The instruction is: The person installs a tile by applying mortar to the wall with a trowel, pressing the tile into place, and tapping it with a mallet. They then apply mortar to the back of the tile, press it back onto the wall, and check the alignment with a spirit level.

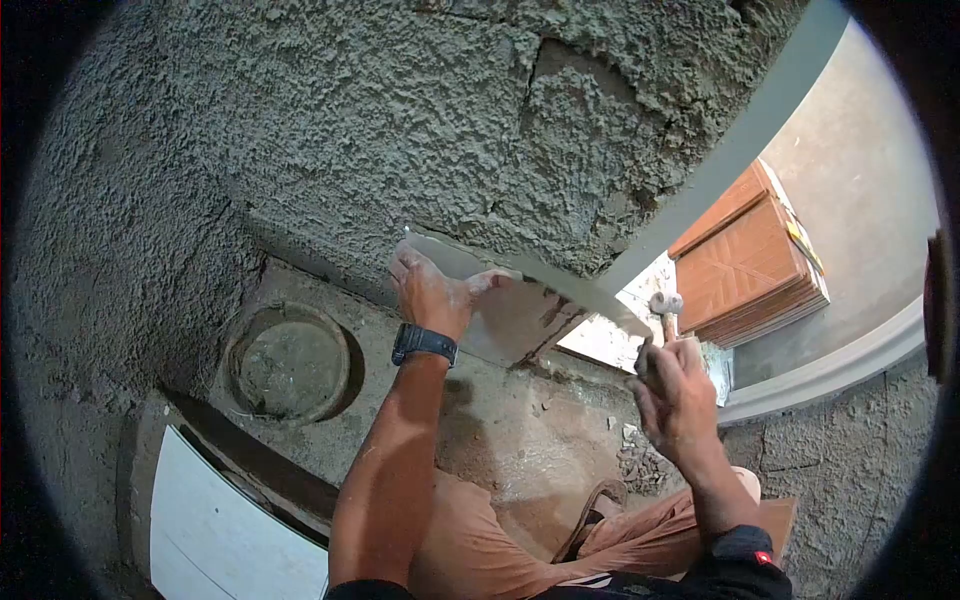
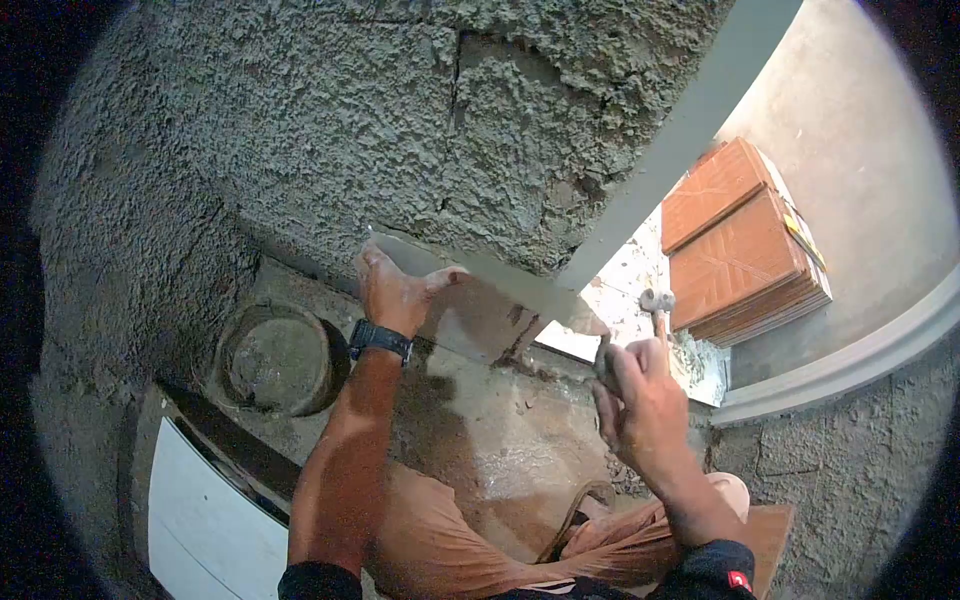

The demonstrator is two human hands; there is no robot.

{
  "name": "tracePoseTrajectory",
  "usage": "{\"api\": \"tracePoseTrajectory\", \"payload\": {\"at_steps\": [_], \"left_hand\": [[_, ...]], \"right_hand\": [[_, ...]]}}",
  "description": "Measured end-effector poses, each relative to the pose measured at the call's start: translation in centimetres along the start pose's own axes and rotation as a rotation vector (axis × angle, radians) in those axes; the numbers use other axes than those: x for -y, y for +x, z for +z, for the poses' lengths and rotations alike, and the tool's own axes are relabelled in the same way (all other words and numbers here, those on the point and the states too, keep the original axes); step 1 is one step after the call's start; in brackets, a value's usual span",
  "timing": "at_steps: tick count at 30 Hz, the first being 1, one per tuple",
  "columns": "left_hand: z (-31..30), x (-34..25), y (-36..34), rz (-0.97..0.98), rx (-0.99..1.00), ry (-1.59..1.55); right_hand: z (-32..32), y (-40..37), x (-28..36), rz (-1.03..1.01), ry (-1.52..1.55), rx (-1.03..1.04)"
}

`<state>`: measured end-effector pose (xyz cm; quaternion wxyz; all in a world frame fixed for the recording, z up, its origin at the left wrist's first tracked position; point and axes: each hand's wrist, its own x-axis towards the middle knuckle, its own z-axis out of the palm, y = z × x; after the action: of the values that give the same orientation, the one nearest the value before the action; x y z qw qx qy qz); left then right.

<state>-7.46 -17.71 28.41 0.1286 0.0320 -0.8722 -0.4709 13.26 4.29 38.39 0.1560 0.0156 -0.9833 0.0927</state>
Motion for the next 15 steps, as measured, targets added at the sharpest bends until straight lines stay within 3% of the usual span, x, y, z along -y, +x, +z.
{"api": "tracePoseTrajectory", "payload": {"at_steps": [7, 15], "left_hand": [[0.7, 1.1, 0.1, 0.008, -0.014, 0.037], [0.5, 0.7, 0.0, 0.028, -0.022, 0.038]], "right_hand": [[4.1, -0.8, -1.0, 0.033, -0.085, -0.046], [3.5, -2.4, -0.2, 0.035, -0.031, -0.041]]}}
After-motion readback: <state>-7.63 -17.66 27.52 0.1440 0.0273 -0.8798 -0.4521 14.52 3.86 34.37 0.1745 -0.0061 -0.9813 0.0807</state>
